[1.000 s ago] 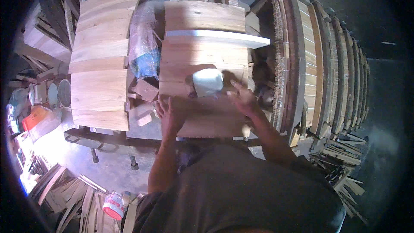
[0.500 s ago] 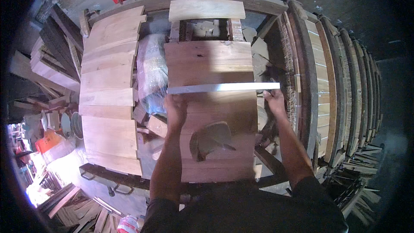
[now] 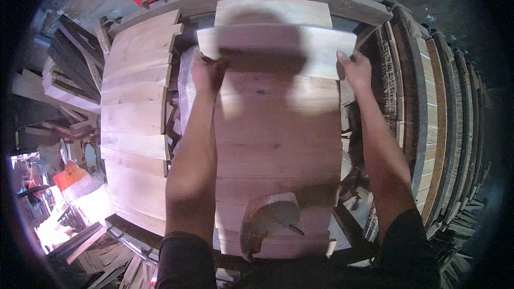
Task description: The person picks up thin wooden planks from a pile and places them onto a stack on a workbench. The person repeatedly lifts and aligns each plank before adding it to the growing stack.
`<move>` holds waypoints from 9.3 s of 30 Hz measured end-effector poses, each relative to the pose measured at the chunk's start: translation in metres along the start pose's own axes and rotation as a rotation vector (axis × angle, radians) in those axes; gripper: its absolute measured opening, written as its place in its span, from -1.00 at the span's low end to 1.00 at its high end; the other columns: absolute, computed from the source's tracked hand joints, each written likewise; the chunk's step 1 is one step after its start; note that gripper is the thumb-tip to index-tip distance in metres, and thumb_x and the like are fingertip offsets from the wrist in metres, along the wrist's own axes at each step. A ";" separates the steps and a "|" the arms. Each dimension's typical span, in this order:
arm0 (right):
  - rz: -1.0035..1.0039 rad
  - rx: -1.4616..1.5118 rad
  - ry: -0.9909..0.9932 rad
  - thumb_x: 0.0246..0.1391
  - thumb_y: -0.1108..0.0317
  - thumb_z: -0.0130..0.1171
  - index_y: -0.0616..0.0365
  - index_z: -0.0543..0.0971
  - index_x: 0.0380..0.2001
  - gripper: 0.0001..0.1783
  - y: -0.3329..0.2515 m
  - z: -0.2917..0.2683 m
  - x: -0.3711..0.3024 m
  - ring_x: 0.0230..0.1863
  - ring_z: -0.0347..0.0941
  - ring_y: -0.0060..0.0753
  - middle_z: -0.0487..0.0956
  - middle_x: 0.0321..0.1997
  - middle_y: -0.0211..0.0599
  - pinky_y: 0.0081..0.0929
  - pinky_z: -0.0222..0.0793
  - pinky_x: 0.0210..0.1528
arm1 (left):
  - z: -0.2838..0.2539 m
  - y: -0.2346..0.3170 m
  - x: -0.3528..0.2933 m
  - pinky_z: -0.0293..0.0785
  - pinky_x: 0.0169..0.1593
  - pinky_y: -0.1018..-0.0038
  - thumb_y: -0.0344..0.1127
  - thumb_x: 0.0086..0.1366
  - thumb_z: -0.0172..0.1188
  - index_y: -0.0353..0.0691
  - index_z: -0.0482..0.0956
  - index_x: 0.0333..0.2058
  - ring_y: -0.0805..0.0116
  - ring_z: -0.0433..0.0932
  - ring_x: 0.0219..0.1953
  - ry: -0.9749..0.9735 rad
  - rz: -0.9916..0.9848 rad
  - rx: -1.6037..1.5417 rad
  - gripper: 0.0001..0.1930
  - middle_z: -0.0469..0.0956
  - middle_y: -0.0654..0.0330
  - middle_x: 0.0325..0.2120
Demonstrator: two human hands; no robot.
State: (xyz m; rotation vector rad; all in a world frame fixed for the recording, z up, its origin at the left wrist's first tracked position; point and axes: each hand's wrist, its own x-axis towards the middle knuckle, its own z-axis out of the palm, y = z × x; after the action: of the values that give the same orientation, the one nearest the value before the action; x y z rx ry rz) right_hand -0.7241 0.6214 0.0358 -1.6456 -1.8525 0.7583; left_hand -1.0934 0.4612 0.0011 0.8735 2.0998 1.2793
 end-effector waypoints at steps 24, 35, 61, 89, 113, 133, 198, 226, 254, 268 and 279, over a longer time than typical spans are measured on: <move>0.094 -0.311 0.175 -0.01 -0.06 0.31 0.14 0.28 0.30 -0.12 0.012 0.090 -0.009 0.08 0.50 0.22 0.53 0.07 0.16 -0.01 0.42 0.11 | 0.028 -0.043 0.085 0.35 0.21 0.41 -0.41 0.11 0.42 -0.54 0.05 0.34 0.23 0.47 0.12 -0.026 0.127 -0.219 -0.09 0.45 -0.05 0.14; 0.099 -0.233 0.187 -0.06 0.04 0.38 0.14 0.30 0.27 -0.14 0.002 0.089 -0.010 0.05 0.51 0.20 0.53 0.04 0.16 -0.01 0.43 0.07 | 0.029 -0.037 0.097 0.35 0.17 0.51 -0.59 0.13 0.34 -0.53 -0.32 0.40 0.26 0.44 0.14 -0.119 0.033 -0.294 0.07 0.38 0.01 0.23; -0.142 -0.201 0.358 -0.10 0.30 0.38 0.27 0.50 0.13 -0.34 0.027 0.099 -0.007 0.10 0.46 0.16 0.54 0.08 0.10 -0.13 0.38 0.16 | 0.030 -0.061 0.105 0.46 0.13 0.44 -0.60 0.16 0.29 -0.47 -0.19 0.41 0.26 0.48 0.11 -0.216 0.074 -0.368 -0.03 0.40 -0.04 0.20; -0.104 -0.117 0.348 -0.12 0.32 0.41 0.25 0.35 0.24 -0.19 0.020 0.094 -0.007 0.23 0.34 0.17 0.43 0.19 0.15 -0.05 0.28 0.26 | 0.042 -0.064 0.095 0.36 0.19 0.13 -0.30 0.22 0.26 -0.39 0.19 0.26 -0.08 0.44 0.04 -0.052 0.246 0.091 -0.31 0.44 0.00 0.07; 0.000 0.517 -0.163 -0.03 0.62 0.37 0.26 0.51 -0.05 -0.57 0.017 -0.051 -0.132 -0.11 0.52 -0.50 0.63 -0.17 -0.33 -0.51 0.44 -0.03 | -0.101 0.014 -0.141 0.56 0.05 0.42 -0.73 0.08 0.28 -0.50 0.39 0.18 0.31 0.60 -0.10 0.018 0.054 -0.167 -0.37 0.63 0.02 -0.12; -0.246 -0.255 0.072 -0.01 0.55 0.19 0.19 0.53 -0.05 -0.62 0.039 -0.127 -0.343 0.04 0.50 0.17 0.58 -0.05 0.09 -0.21 0.42 0.06 | -0.146 -0.020 -0.345 0.55 -0.03 0.38 -0.54 0.12 0.23 -0.16 0.67 -0.06 0.19 0.69 -0.14 -0.105 0.127 0.324 -0.64 0.69 0.01 -0.17; 0.425 0.605 -0.479 0.15 0.38 0.28 0.22 0.57 0.02 -0.64 0.070 -0.062 -0.348 -0.24 0.58 -0.42 0.66 -0.13 -0.21 -0.42 0.53 -0.15 | -0.030 0.017 -0.223 0.07 0.37 -0.05 0.11 -0.14 0.47 0.19 0.15 0.36 -0.24 0.12 0.31 -0.773 0.651 1.042 0.05 0.13 -0.11 0.28; -0.178 1.008 -0.865 -0.26 0.53 0.42 0.36 0.48 0.07 -0.30 -0.234 -0.240 -0.335 -0.05 0.55 -0.41 0.63 -0.06 -0.20 -0.44 0.40 0.13 | -0.201 0.241 -0.401 0.53 0.09 0.37 -0.39 0.34 0.23 -0.32 -0.14 0.42 0.20 0.56 0.00 -0.304 0.304 -0.709 -0.15 0.50 -0.09 0.06; -0.399 0.294 -0.756 -0.02 0.46 0.26 0.06 0.57 -0.02 -0.59 -0.036 -0.124 -0.525 0.00 0.55 -0.06 0.61 -0.10 -0.06 -0.20 0.49 0.03 | -0.203 -0.070 -0.625 0.56 -0.07 0.21 -0.17 0.10 0.42 -0.05 0.67 -0.07 0.01 0.66 -0.14 -0.151 -0.167 0.507 -0.62 0.69 0.00 -0.23; -0.481 -0.393 -0.339 0.15 0.25 0.16 0.14 0.61 -0.20 -0.76 -0.047 -0.085 -0.440 -0.09 0.56 0.12 0.59 -0.16 0.08 -0.07 0.47 -0.02 | -0.194 -0.094 -0.603 0.51 0.06 0.20 -0.25 0.22 0.23 0.10 0.59 0.09 0.08 0.60 0.02 -0.248 -0.221 0.592 -0.58 0.63 0.09 -0.03; -0.604 -0.509 -0.461 0.20 0.28 0.06 0.16 0.56 -0.19 -0.78 -0.087 -0.093 -0.427 -0.24 0.60 0.20 0.65 -0.33 0.11 0.04 0.49 -0.15 | -0.203 -0.068 -0.606 0.49 0.10 0.20 -0.25 0.20 0.25 0.08 0.53 0.15 0.06 0.58 0.04 -0.244 -0.326 0.583 -0.51 0.63 0.07 -0.04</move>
State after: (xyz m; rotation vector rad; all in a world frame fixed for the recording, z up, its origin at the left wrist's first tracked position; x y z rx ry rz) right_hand -0.6727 0.1943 0.1503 -1.0904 -2.8649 0.4350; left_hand -0.8598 -0.1321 0.0859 0.8146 2.3180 0.3709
